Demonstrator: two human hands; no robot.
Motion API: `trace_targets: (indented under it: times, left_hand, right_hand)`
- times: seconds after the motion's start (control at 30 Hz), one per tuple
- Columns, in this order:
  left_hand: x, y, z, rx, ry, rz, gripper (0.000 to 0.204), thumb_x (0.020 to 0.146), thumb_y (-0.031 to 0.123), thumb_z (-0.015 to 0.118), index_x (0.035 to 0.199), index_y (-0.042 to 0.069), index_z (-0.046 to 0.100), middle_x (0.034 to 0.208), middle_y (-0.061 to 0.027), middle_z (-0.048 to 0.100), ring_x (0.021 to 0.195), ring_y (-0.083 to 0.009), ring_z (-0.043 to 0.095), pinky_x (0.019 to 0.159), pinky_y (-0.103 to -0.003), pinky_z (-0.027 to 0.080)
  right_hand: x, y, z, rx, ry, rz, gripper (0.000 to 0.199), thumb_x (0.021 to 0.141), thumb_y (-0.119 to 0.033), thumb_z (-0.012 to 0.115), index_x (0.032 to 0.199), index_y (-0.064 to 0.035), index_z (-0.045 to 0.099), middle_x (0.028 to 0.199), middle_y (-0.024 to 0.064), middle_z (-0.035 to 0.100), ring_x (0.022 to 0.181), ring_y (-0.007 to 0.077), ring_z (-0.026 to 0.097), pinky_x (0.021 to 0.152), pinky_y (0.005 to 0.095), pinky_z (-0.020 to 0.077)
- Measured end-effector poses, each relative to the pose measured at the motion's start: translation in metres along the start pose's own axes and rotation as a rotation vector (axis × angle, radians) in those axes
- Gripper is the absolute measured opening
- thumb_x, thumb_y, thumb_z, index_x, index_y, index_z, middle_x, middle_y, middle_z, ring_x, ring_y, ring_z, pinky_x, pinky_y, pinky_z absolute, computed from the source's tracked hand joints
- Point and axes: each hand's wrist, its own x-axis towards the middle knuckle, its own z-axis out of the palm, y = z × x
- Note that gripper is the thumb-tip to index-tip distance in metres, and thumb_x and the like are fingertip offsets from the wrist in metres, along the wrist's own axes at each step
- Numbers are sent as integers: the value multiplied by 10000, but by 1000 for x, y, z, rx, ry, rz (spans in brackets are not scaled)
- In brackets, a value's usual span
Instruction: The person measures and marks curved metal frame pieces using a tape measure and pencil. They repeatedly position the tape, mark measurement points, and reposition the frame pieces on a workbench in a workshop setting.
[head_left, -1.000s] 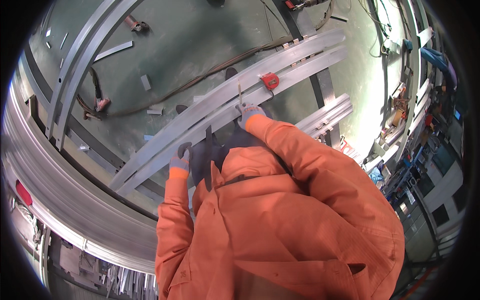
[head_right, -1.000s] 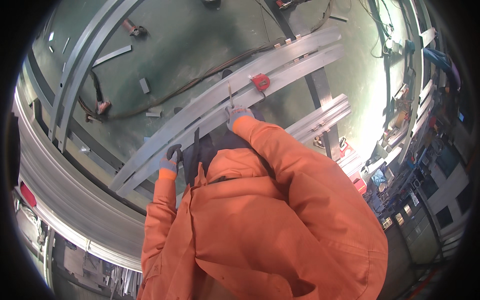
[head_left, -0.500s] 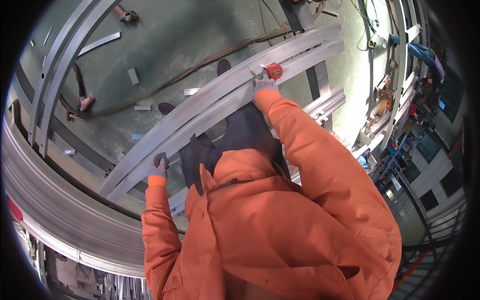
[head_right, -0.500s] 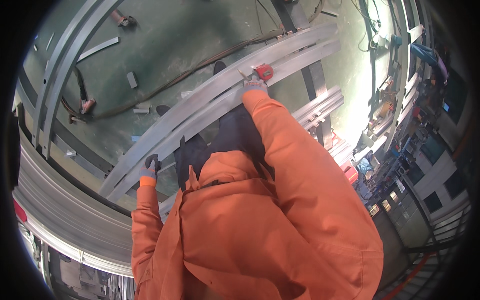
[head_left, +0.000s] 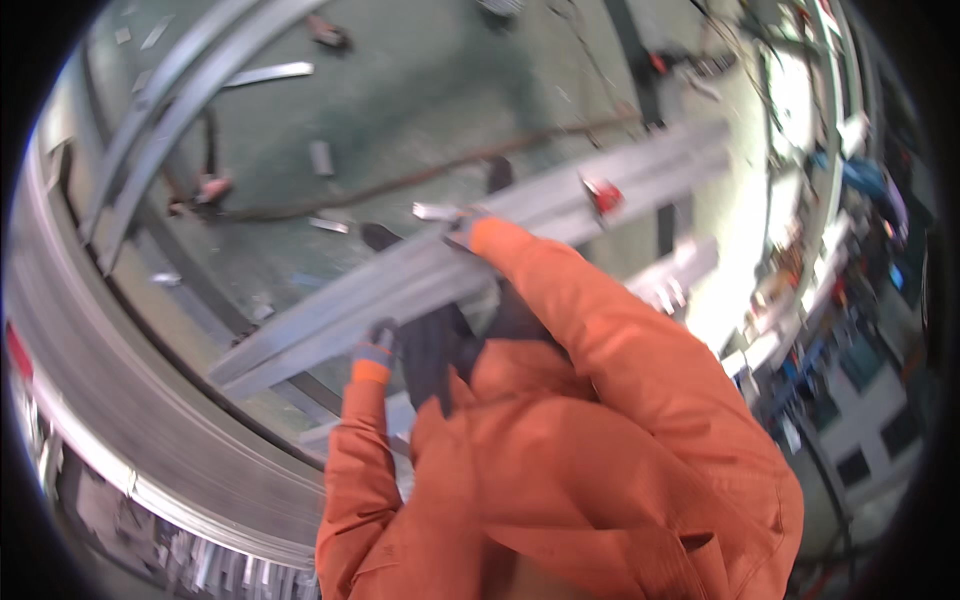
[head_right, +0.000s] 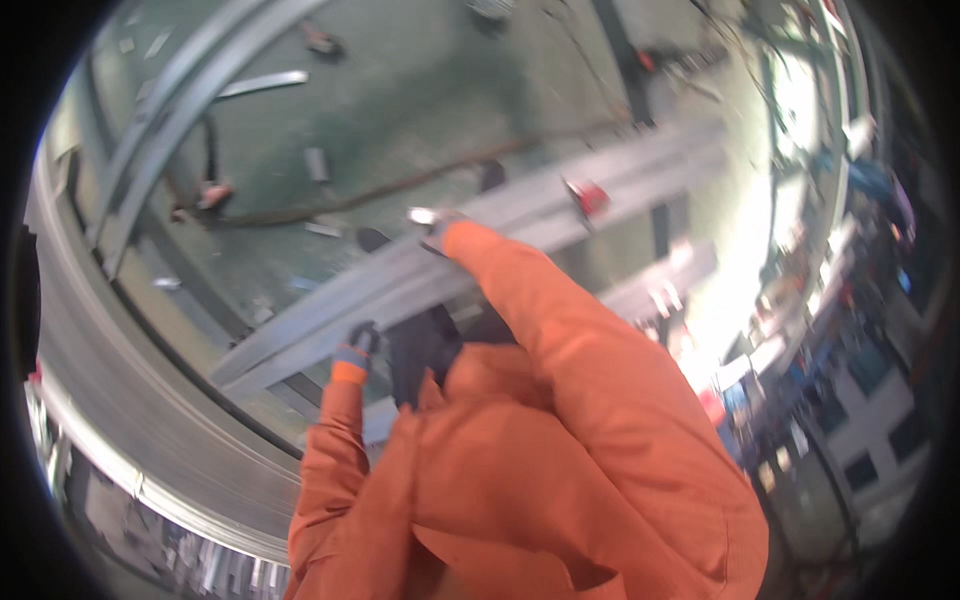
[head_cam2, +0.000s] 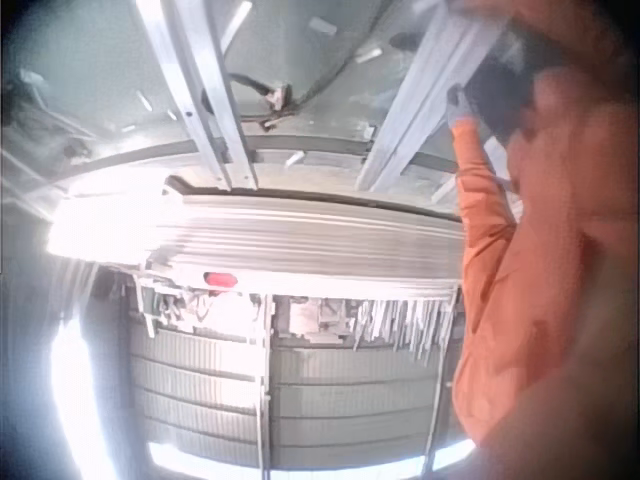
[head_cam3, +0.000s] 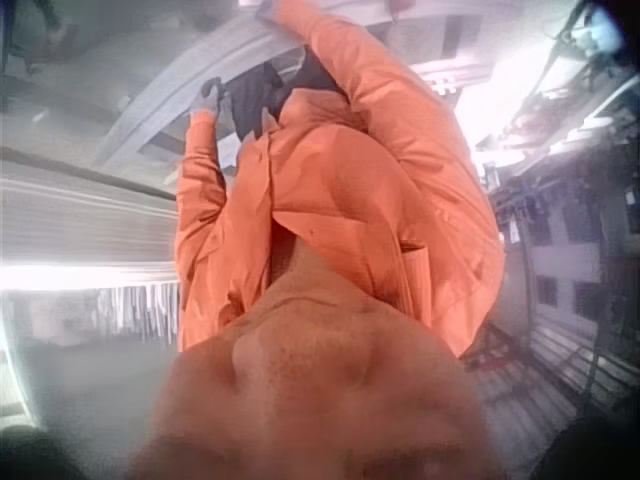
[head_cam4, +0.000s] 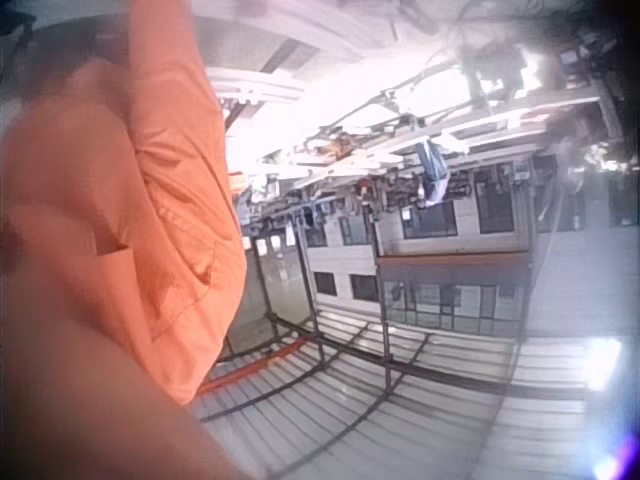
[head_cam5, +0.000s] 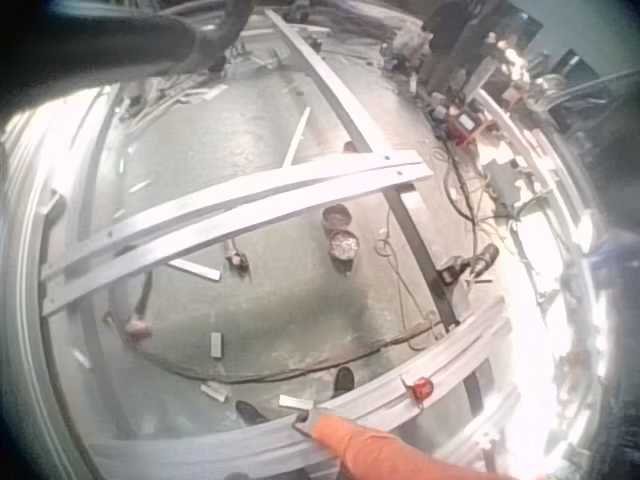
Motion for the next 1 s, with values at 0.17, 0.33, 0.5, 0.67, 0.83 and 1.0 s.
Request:
trace_targets:
  times: [0.17, 0.33, 0.5, 0.67, 0.83, 1.0]
  left_hand:
    - [33, 80, -48, 213, 123, 46, 383, 928, 354, 676, 1237, 129, 706, 1079, -220, 738, 1029, -293, 723, 920, -397, 545]
    - [129, 168, -138, 264, 375, 118, 546, 864, 411, 726, 1303, 92, 672, 1304, -210, 673, 1212, -340, 645, 1020, -409, 505]
    - [228, 354, -196, 827, 442, 353, 900, 872, 645, 596, 1567, 109, 396, 1604, -227, 388, 1463, -389, 398, 1218, -456, 306]
    - [369, 441, -298, 1109, 696, 451, 1034, 795, 583, 775, 1610, 135, 322, 1618, -204, 381, 1500, -387, 349, 1206, -444, 344]
    - [395, 529, -249, 1269, 491, 189, 962, 772, 584, 792, 1567, 199, 410, 1564, -167, 469, 1430, -354, 463, 1171, -440, 395]
    - [364, 511, -240, 1244, 655, 382, 911, 749, 468, 857, 1520, 182, 465, 1489, -139, 543, 1374, -348, 515, 1150, -463, 411]
  right_hand:
    - [101, 37, 54, 690, -254, 197, 314, 892, -345, 800, 970, -56, 703, 745, 121, 693, 532, 210, 639, 453, 350, 470]
    - [90, 20, 65, 812, 117, 269, 290, 939, -295, 758, 847, -24, 710, 691, 70, 699, 484, 199, 630, 457, 350, 506]
    - [70, 51, 79, 277, 511, -129, 347, 932, -383, 698, 941, -42, 763, 825, 163, 748, 713, 269, 726, 676, 402, 558]
    - [65, 30, 60, 166, 372, -51, 420, 879, -506, 675, 1003, -115, 765, 954, 171, 757, 913, 352, 738, 834, 429, 570]
    - [74, 52, 72, 28, 211, 75, 622, 859, -645, 619, 1052, -68, 747, 973, 209, 742, 959, 360, 720, 890, 439, 555]
    - [91, 69, 107, -65, 398, 42, 428, 878, -554, 669, 998, -149, 733, 945, 142, 732, 895, 383, 692, 820, 456, 545]
